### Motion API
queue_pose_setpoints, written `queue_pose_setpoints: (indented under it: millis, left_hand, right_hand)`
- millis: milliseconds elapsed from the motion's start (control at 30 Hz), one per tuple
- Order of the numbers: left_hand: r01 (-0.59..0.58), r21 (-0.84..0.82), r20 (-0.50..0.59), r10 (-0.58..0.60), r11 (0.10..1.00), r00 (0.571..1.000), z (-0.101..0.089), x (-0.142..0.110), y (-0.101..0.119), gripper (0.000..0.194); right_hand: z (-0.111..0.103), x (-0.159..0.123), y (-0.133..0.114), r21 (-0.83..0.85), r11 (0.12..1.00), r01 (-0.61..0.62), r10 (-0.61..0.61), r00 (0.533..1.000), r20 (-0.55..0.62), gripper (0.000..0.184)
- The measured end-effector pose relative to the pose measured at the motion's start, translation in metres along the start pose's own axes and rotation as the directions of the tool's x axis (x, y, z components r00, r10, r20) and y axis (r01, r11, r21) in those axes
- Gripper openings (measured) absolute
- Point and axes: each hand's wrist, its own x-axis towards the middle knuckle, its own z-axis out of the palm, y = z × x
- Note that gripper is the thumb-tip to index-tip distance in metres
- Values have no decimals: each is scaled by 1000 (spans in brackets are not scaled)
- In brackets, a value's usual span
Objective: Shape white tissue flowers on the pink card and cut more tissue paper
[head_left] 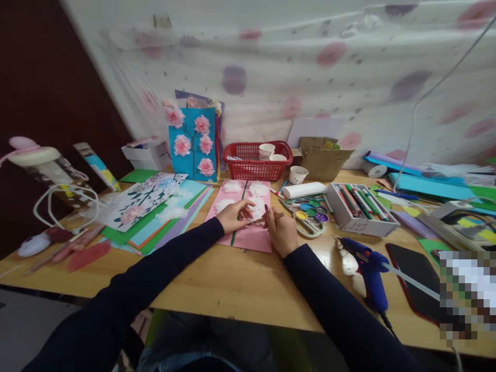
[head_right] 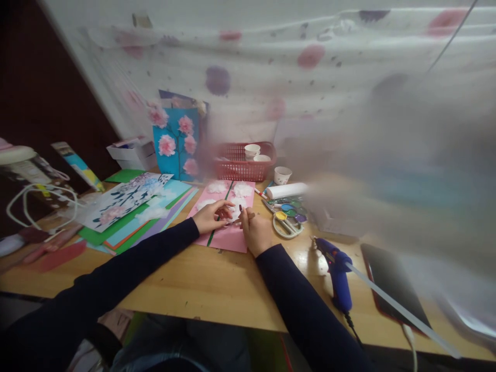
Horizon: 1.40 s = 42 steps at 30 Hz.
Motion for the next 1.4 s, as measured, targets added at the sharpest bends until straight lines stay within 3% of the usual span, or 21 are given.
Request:
queue_pose_setpoints:
  millis: [133, 267, 433, 567, 767, 967, 1133, 1400]
  left_hand:
    - [-47, 263, 21, 44, 964, 999, -8, -4, -6, 67]
    - [0, 430, 43, -21, 903, 999, -11, -6, -7, 77]
    - [27, 494, 50, -59, 869, 997, -11, -9, -4, 80]
    - [36, 516, 30, -61, 856, 998, -10, -11, -7, 78]
    - [20, 503, 31, -41, 864, 999, -9, -11, -10, 73]
    - [-8, 462, 31, -8, 887, 999, -9, -13, -7, 55]
    - [-7, 454, 29, -7, 891, 1000, -9, -13, -7, 51]
    - [4, 483, 22, -17, 876, 1000, -9, -13, -11, 56]
  right_hand:
    - [5, 1, -3, -140, 990, 30, -22, 998, 57, 44]
    - [7, 5, -9, -180, 983, 38, -22, 996, 92, 42]
    - [4, 10, -5, 69, 993, -95, 93, 995, 23, 46]
    - [4, 7, -1, 327, 922, -209, 211, 977, 29, 46]
    - [3, 3, -5, 385, 897, -217, 255, 965, -51, 49]
    - [6, 3, -1, 348, 919, -187, 209, 978, -25, 47]
    - [7, 1, 0, 257, 956, -140, 145, 989, 0, 44]
    - [11, -2, -6, -110, 994, 24, -24, 1000, 5, 44]
